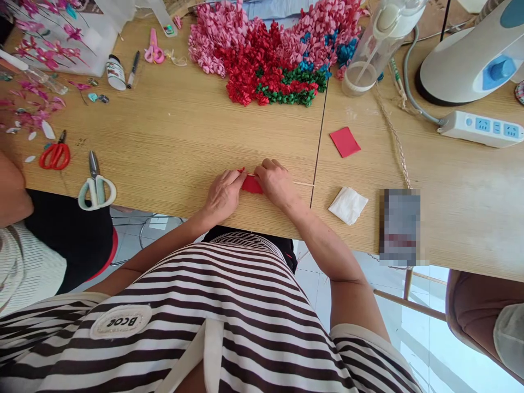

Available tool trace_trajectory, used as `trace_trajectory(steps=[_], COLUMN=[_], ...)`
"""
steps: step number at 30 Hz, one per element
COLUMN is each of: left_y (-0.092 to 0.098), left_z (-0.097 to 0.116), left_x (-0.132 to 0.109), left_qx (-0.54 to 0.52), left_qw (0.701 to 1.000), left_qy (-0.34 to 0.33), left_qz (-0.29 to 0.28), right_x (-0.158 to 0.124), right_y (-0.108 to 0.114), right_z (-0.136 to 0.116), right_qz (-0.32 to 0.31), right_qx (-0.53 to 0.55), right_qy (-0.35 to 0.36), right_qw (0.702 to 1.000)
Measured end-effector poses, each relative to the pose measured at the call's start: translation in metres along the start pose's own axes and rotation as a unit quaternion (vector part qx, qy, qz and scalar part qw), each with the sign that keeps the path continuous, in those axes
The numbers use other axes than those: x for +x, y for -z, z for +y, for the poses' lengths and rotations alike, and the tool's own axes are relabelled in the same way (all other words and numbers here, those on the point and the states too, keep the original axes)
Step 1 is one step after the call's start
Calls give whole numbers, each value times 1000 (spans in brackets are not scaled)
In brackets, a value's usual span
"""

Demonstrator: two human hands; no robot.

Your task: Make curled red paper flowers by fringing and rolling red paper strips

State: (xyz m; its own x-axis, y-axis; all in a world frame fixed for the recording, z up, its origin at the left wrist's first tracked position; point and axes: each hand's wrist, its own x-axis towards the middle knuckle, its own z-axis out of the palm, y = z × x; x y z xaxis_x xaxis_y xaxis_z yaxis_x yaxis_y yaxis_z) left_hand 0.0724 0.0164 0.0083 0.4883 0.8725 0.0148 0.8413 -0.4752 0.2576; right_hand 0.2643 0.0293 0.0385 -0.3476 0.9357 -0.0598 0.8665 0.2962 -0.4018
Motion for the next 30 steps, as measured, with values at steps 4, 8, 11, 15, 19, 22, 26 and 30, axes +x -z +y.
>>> trace_trajectory(steps=[4, 8, 11, 15, 19, 22, 26, 30], left_y=[0, 2, 3, 2, 1, 1, 3, 4], left_z=[-7, -13, -15, -15, -19, -21, -20, -18], left_x=[5, 13, 20, 22, 21, 20, 20, 22], left_qx=[-45, -88, -85, -91, -115, -129, -129, -123], left_qw=[997, 989, 991, 991, 986, 984, 985, 988], left_qy=[-11, 26, 28, 17, 25, 24, 21, 1], left_qz=[53, 114, 100, 98, 121, 123, 114, 91], right_x=[-1, -1, -1, -1, -1, -1, -1, -1], right_y=[1, 1, 1, 2, 2, 2, 1, 0], right_z=[0, -1, -1, -1, -2, -2, -2, -1], right_qz=[3, 4, 3, -1, 0, 0, 6, 9], right_qx=[9, 10, 10, 3, -3, -6, -8, -10], right_qy=[-4, -8, -9, -11, -11, -12, -9, -8], right_qw=[1000, 1000, 1000, 1000, 1000, 1000, 1000, 1000])
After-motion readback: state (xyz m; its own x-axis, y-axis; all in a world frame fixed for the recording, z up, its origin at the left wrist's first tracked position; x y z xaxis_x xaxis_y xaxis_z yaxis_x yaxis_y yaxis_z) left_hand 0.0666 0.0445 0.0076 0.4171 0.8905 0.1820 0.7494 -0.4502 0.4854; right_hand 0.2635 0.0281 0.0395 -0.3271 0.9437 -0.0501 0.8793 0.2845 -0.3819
